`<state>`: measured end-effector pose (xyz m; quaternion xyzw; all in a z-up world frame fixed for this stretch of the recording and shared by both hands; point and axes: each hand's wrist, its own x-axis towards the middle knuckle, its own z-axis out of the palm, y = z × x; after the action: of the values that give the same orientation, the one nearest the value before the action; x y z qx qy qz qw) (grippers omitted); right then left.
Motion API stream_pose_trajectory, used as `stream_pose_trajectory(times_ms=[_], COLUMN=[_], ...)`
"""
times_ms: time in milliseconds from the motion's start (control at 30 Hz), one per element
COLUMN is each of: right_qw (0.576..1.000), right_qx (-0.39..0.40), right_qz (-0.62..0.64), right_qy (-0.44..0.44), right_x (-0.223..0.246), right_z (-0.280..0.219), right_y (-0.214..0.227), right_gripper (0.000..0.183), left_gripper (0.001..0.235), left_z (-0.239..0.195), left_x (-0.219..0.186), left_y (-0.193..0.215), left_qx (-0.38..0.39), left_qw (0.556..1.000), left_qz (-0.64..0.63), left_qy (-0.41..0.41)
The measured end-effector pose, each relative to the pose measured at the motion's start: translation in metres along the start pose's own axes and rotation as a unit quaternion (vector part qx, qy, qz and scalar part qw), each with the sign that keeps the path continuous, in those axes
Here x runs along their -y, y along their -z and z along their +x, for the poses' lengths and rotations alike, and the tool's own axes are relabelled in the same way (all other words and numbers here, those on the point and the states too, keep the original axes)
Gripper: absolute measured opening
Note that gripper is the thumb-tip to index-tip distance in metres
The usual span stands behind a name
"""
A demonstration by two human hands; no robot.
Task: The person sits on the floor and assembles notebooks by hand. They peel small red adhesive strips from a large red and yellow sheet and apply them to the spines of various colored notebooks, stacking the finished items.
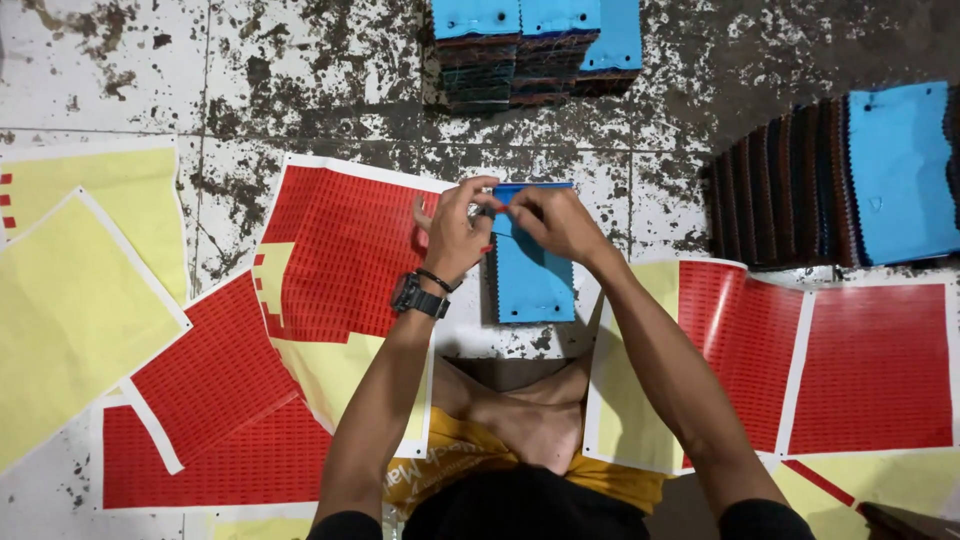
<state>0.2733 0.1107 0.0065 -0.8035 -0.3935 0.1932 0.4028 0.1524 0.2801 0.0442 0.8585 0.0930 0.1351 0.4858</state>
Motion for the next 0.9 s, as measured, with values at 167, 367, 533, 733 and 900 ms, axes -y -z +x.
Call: stream_pose_trajectory(times_ms=[167,367,533,733,900], right_qw=[0.999,0.998,0.992,0.962,0.936], right_qx=[-0.036,-0.027,-0.022,-0.070,-0.118], right_qz=[-0.001,-0.018,-0.080,-0.255,-0.314], right_qy=[-0.029,-0.060,-0.091,-0.064,0.105], right_x=[0.009,-0.003,0.000,-0.025,-0.034], right_z=[0.005,0.012,0.009,0.024,0.023], right_y=[0.005,-0.002,-0.011,-0.013,-0.003], right_gripper=[0.014,0.014,0.012,0.020,0.017], left_gripper=[0.054,0.044,0.045,0.034,0.038], left_z=[-0.002,-0.004,0.000,0.004,0.010], left_x=[0.036,0.064,0.058,0.052,0.058], left_y=[-0.023,-0.037,-0.040,-0.035,-0.038], left_qx=[-0.054,-0.091,-0.056,-0.077,-0.069], left_qw=[0.994,0.955,0.928,0.882,0.947], left_qz=[0.090,0.269,0.349,0.435,0.294], left_qy=[0.028,-0.081,-0.118,-0.164,-0.110])
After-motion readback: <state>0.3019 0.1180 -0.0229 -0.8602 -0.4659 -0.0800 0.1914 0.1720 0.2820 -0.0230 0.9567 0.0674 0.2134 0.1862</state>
